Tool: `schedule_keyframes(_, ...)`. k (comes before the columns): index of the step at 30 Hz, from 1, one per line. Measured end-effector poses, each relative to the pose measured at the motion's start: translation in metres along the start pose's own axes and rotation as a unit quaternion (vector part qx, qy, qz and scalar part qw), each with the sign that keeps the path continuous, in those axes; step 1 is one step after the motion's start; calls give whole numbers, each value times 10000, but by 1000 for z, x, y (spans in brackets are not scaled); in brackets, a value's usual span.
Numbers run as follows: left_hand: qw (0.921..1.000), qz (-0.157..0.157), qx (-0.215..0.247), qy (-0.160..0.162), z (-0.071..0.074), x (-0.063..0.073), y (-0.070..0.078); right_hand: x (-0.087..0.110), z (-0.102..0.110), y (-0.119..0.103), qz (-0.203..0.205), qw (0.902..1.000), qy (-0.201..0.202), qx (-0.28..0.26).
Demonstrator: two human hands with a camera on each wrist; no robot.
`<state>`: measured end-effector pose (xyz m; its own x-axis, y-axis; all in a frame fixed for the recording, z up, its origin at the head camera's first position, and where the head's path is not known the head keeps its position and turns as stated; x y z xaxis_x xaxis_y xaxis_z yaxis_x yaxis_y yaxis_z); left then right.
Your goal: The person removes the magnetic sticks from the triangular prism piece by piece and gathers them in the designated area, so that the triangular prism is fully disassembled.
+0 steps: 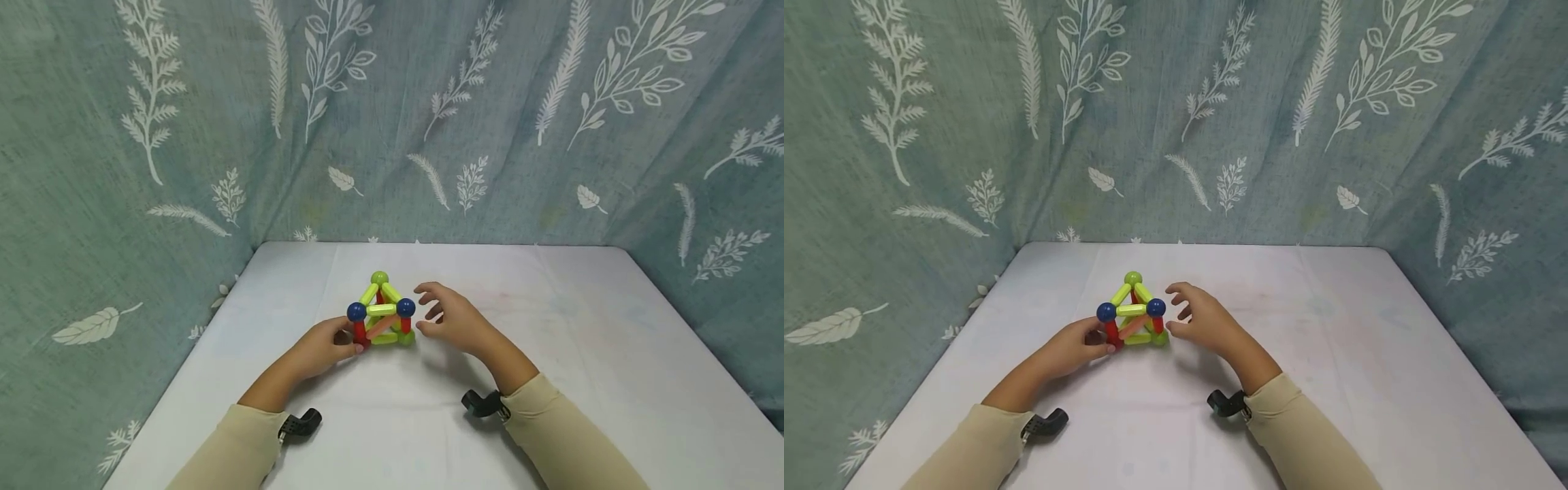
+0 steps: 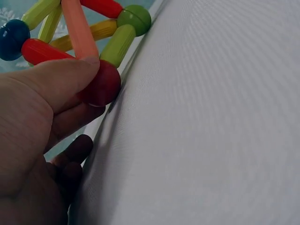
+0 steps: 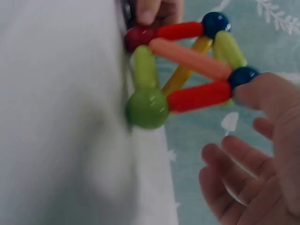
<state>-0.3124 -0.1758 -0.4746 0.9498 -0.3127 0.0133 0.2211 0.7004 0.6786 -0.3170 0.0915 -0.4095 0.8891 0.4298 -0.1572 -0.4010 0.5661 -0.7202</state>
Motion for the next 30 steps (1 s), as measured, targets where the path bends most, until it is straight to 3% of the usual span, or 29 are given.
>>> schedule_keyframes(18,9995,90,271,-139,-6,3,-1,-1,-23,-25,-92,9948,878,504)
schedule_keyframes(30,9991,137,378,-104,-2,8,-4,4,-30,-27,-590,9910,1022,-638)
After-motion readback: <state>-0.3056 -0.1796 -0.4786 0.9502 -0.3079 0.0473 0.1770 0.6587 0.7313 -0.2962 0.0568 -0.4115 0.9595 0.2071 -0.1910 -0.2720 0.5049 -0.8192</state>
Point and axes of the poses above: each hand's wrist, its own x-axis away from the middle knuckle, its own z-axis out of the back of the hand, y = z × x, the point moved 6 cm from there along -x, towards the middle knuckle
